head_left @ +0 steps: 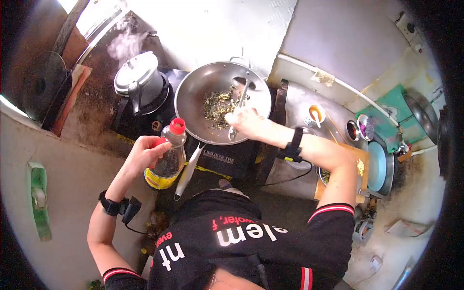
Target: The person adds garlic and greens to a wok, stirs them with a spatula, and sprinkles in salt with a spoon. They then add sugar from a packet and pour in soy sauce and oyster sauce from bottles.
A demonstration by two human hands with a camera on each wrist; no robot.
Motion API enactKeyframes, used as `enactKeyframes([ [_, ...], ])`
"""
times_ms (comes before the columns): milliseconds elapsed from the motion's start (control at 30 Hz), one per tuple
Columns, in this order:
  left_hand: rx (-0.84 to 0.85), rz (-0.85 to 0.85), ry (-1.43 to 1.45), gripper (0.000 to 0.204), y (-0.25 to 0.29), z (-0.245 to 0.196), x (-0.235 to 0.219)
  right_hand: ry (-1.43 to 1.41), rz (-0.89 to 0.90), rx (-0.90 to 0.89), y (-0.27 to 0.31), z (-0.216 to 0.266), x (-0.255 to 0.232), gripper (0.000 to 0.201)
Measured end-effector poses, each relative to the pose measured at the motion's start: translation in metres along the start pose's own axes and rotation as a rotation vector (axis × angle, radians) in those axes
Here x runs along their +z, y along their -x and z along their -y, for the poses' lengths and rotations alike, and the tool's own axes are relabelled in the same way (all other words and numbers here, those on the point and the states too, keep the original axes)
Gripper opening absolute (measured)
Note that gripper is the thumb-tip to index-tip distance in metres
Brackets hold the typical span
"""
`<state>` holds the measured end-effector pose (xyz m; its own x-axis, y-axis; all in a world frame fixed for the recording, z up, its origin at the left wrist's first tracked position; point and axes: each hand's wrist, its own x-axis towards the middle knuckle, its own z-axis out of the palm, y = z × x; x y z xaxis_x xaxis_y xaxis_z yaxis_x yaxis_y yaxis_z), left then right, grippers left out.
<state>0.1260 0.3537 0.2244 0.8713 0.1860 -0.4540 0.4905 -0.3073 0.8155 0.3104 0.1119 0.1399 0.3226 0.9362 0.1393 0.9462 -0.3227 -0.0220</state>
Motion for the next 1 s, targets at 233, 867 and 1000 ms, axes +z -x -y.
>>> enactKeyframes([
  [233, -0.003, -0.016, 0.043, 0.025, -0.004, 0.004, 0.002, -0.159, -0.055, -0.028, 0.018, 0.023, -0.017, 0.014],
  [867, 0.085, 0.006, -0.521, 0.046, -0.076, -0.008, 0.017, -1.456, -0.84, 0.759, 0.079, -0.01, -0.011, 0.014],
  [1000, -0.008, 0.049, -0.644, 0.046, -0.086, -0.025, 0.026, -1.493, -0.803, 0.716, 0.08, 0.002, -0.01, 0.013],
])
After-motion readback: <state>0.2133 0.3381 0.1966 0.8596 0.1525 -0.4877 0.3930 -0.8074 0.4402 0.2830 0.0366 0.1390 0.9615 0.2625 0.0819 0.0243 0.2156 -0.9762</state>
